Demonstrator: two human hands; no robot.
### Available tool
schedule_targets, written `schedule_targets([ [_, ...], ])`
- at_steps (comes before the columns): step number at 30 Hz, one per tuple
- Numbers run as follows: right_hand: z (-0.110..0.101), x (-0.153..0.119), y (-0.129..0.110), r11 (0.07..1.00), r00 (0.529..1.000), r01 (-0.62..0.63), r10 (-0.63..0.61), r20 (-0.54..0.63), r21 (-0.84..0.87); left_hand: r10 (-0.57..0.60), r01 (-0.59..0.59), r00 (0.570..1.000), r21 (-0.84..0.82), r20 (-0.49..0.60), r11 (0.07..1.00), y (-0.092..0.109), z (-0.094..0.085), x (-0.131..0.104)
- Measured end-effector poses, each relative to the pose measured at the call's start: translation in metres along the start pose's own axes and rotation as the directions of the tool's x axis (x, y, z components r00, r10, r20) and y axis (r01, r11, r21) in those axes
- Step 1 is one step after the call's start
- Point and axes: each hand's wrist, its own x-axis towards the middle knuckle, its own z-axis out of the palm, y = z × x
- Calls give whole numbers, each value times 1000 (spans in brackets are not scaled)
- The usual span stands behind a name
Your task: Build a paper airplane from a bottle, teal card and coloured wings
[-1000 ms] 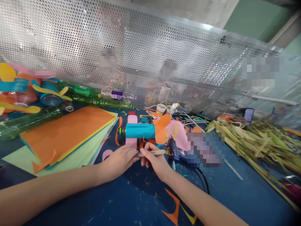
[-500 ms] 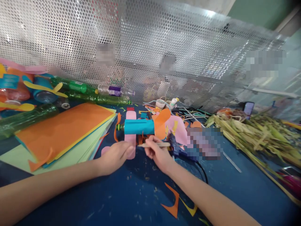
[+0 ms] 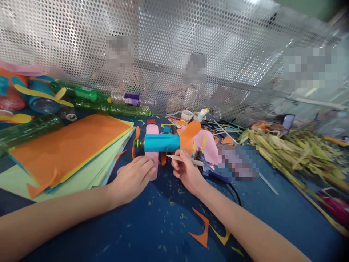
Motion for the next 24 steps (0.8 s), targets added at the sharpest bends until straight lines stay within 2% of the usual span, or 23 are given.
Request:
schedule_targets([
  [5, 0, -1, -1, 1000, 1000, -14, 14, 5, -25, 6, -5, 1000, -15, 29, 1000, 5, -1, -4],
  [9, 3, -4, -3, 1000, 998, -26, 27, 58, -15, 75, -75, 997, -29, 11, 997, 11, -2, -4],
  [12, 4, -8, -5, 994, 985, -99, 93, 146, 34, 130, -130, 991, -18, 32, 991, 13, -1, -3],
  [17, 1, -13, -4, 965, 933, -235, 191, 304, 114, 119, -119, 989, -7, 90, 993, 11, 1, -4],
  [24, 5, -14, -4, 959, 933, -252, 206, 295, 128, 132, -134, 987, 20, 88, 991, 9, 2, -3],
])
